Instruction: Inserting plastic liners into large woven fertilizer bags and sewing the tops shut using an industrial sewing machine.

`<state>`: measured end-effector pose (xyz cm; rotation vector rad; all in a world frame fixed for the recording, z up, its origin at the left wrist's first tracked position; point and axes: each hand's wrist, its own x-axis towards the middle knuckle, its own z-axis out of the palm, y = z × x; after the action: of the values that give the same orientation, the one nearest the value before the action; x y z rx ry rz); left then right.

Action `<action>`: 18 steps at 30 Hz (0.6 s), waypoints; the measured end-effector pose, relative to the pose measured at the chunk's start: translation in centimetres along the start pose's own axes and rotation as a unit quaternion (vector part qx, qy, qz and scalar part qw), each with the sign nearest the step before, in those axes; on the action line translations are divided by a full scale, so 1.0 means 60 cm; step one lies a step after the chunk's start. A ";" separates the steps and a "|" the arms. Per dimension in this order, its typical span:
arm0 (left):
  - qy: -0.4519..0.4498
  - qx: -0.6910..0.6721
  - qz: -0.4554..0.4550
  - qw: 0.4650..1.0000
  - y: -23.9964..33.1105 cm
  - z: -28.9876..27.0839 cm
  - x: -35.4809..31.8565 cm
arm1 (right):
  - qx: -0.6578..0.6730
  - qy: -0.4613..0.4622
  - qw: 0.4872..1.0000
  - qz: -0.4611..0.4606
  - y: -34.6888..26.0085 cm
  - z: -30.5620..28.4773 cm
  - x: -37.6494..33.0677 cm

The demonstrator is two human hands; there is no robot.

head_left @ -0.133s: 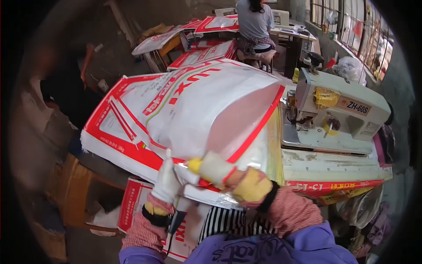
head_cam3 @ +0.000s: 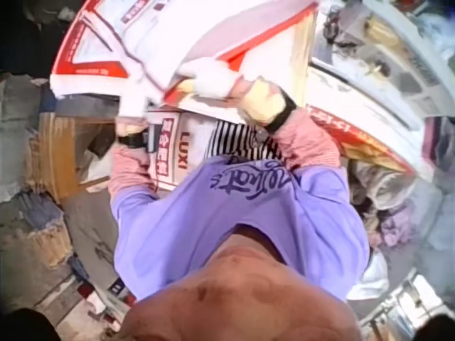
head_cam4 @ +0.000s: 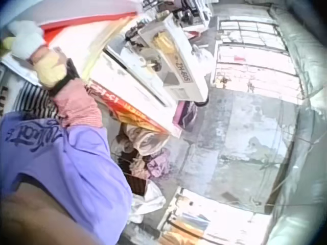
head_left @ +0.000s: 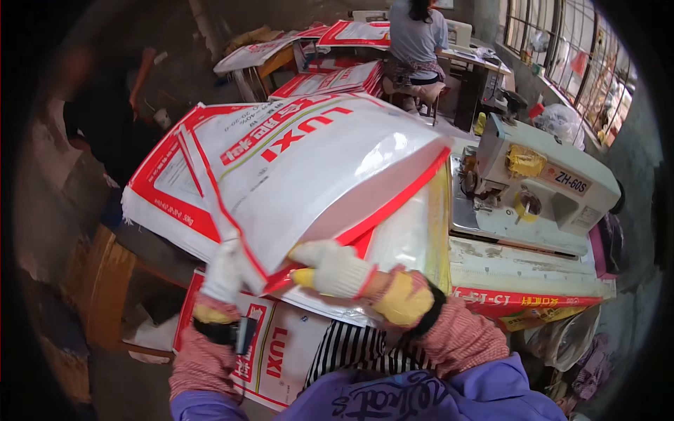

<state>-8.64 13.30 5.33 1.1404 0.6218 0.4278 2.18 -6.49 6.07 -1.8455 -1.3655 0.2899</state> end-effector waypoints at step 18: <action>0.037 0.133 -0.099 0.985 -0.153 -0.389 -0.280 | -0.583 -0.052 0.801 -0.121 0.222 0.008 -0.212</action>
<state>-36.57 16.14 -5.79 1.3049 0.8692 0.2210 6.20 -18.73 -7.14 -2.5457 -2.0717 -0.7972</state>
